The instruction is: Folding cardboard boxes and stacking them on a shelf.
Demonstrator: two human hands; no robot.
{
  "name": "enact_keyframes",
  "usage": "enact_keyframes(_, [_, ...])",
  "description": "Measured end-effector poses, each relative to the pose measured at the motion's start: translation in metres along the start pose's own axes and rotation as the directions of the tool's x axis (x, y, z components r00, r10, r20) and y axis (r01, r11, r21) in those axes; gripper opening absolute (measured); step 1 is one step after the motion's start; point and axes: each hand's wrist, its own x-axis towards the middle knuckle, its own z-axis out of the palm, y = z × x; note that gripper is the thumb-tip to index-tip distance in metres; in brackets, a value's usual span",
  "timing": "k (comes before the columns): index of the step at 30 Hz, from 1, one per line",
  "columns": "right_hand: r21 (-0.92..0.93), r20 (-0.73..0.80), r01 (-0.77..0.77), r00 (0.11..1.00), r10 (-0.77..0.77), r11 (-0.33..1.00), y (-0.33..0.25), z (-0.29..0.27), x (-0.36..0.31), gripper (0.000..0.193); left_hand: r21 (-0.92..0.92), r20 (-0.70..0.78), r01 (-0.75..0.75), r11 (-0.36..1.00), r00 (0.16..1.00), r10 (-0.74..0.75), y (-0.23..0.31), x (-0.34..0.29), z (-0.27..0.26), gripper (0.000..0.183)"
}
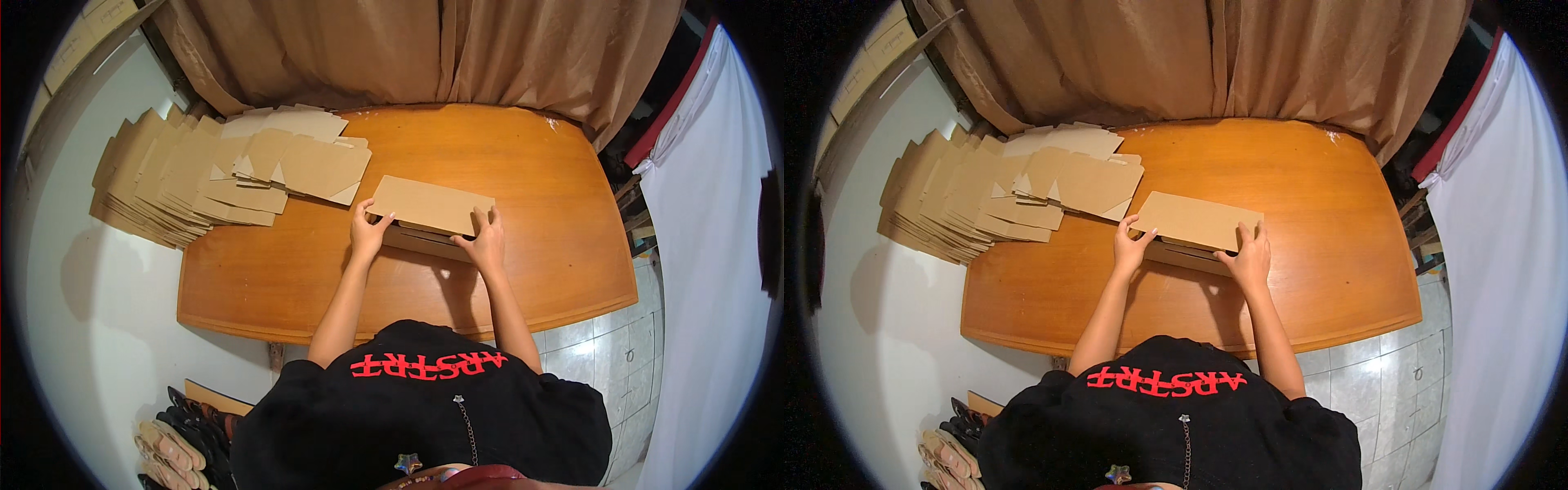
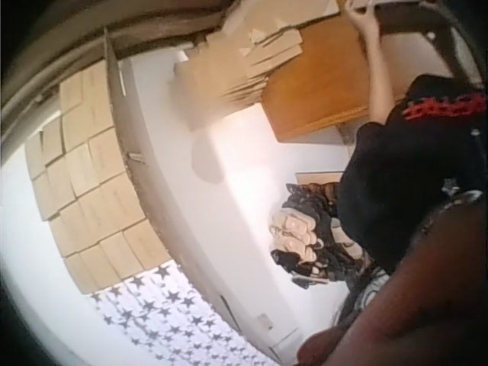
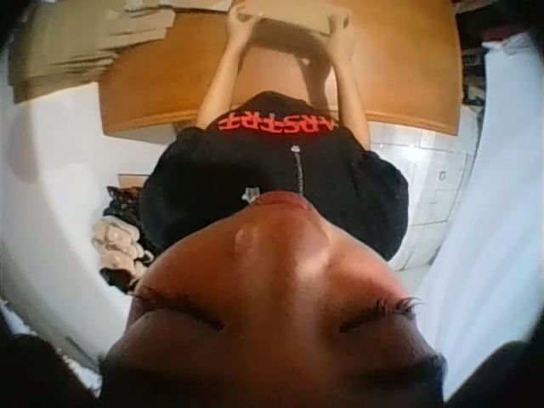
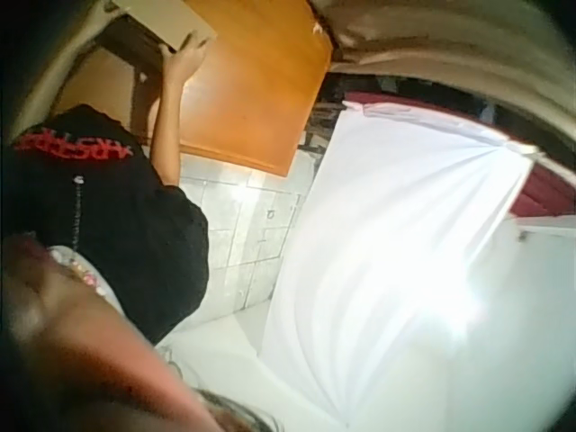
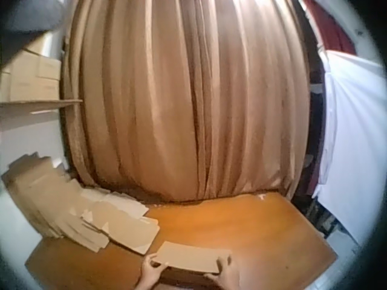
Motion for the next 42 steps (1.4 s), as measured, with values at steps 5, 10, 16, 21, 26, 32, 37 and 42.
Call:
enact_keyframes(5, [0.033, -0.001, 0.074, 0.997, -0.074, 0.997, 0.013, 0.012, -0.005, 0.053, 0.113, 0.035, 0.071, 0.991, 0.997, -0.075, 0.009, -0.011, -0.001, 0.055])
enact_keyframes(10, [0.015, -0.011, 0.131, 0.991, -0.131, 0.991, 0.023, 0.019, -0.012, 0.056, 0.149, 0.039, 0.088, 0.985, 0.995, -0.095, -0.004, -0.019, 0.000, 0.054])
enact_keyframes(16, [0.004, 0.002, 0.144, 0.990, -0.144, 0.990, 0.026, 0.021, -0.015, 0.056, 0.216, 0.032, -0.027, 0.976, 0.999, 0.021, -0.019, -0.022, 0.003, 0.052])
enact_keyframes(21, [-0.021, 0.035, 0.142, 0.989, -0.141, 0.990, 0.025, 0.019, -0.017, 0.054, 0.194, 0.042, -0.092, 0.977, 0.995, 0.085, -0.023, -0.025, 0.004, 0.049])
enact_keyframes(26, [-0.025, 0.015, 0.153, 0.988, -0.153, 0.988, 0.027, 0.024, -0.020, 0.048, 0.198, 0.034, -0.127, 0.972, 0.992, 0.123, -0.027, -0.028, 0.009, 0.048])
enact_keyframes(32, [-0.121, -0.021, 0.243, 0.969, -0.247, 0.962, 0.035, 0.031, -0.029, 0.059, 0.105, 0.083, 0.028, 0.994, 0.996, -0.037, -0.031, -0.037, 0.015, 0.055])
enact_keyframes(37, [0.219, -0.095, 0.088, 0.993, -0.069, 0.972, 0.029, 0.033, -0.054, 0.076, 0.078, 0.032, 0.093, 0.993, 0.995, -0.095, -0.038, -0.031, 0.008, 0.051])
enact_keyframes(42, [0.182, 0.024, 0.263, 0.962, -0.272, 0.947, 0.036, 0.049, -0.087, 0.084, -0.137, -0.024, 0.173, 0.975, 0.984, -0.178, -0.073, -0.003, -0.027, 0.052])
